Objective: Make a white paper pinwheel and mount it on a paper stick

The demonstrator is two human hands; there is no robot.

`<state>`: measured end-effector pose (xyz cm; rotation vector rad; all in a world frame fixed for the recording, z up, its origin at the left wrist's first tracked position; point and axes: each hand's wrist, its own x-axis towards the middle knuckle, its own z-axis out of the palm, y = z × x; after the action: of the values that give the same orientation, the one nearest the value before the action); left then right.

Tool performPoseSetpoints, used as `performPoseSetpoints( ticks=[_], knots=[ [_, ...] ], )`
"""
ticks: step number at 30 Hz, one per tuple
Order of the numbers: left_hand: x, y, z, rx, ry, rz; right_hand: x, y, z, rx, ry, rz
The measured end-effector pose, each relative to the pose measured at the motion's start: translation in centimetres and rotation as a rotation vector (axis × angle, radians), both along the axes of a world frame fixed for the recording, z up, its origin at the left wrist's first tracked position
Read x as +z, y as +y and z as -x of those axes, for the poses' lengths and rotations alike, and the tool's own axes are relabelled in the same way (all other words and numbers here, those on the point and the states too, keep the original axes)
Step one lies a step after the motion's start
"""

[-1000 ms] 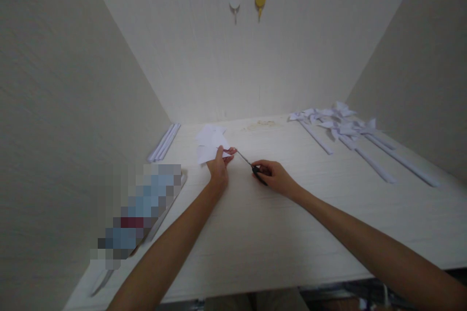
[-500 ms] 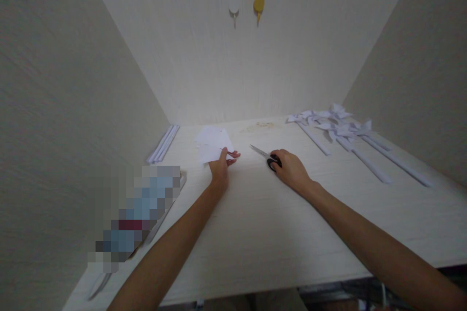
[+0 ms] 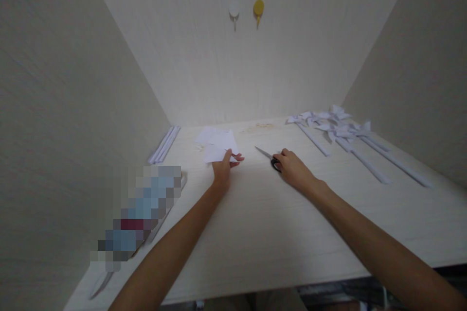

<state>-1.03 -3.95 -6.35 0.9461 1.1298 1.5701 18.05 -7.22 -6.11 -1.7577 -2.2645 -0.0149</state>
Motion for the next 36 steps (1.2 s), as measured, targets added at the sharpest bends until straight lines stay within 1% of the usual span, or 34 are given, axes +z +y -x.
performPoseSetpoints(
  ticks=[8, 13, 15, 17, 19, 20, 21, 23, 24, 26, 28, 30, 36],
  knots=[
    [0.0, -0.1, -0.1, -0.008, 0.03, -0.023, -0.6, 0.1, -0.1, 0.026, -0.057, -0.011],
    [0.3, -0.6, -0.3, -0.053, 0.065, -0.034, -0.4, -0.1, 0.0, 0.015, -0.061, 0.0],
    [0.6, -0.9, -0.4, -0.087, 0.094, -0.046, -0.3, -0.2, 0.1, -0.004, -0.029, -0.024],
    [0.9, -1.3, -0.6, -0.138, 0.131, -0.065, -0.2, -0.2, 0.4, -0.002, 0.084, -0.097],
    [1.0, -1.6, -0.9, -0.167, 0.159, -0.082, -0.3, -0.2, 1.0, 0.026, 0.33, -0.151],
    [1.0, -1.7, -1.0, -0.155, 0.164, -0.092, -0.4, -0.2, 1.5, 0.052, 0.497, -0.136],
    [0.9, -1.8, -1.1, -0.138, 0.166, -0.106, -0.6, -0.2, 2.0, 0.067, 0.69, -0.095],
    [0.7, -2.0, -1.2, -0.129, 0.186, -0.139, -0.9, -0.4, 3.1, 0.118, 1.031, 0.108],
    [0.7, -2.0, -1.3, -0.15, 0.209, -0.156, -1.0, -0.5, 3.6, 0.137, 1.153, 0.161],
    [0.5, -2.1, -1.3, -0.223, 0.272, -0.189, -1.2, -0.6, 4.3, 0.153, 1.313, 0.23],
    [0.5, -2.3, -1.2, -0.281, 0.321, -0.212, -1.3, -0.8, 4.5, 0.158, 1.379, 0.263],
    [0.6, -2.4, -1.2, -0.312, 0.34, -0.223, -1.2, -0.8, 4.4, 0.177, 1.371, 0.294],
    [0.8, -2.6, -1.3, -0.328, 0.297, -0.152, -1.3, -0.5, 4.0, 0.209, 1.309, 0.384]
  ],
)
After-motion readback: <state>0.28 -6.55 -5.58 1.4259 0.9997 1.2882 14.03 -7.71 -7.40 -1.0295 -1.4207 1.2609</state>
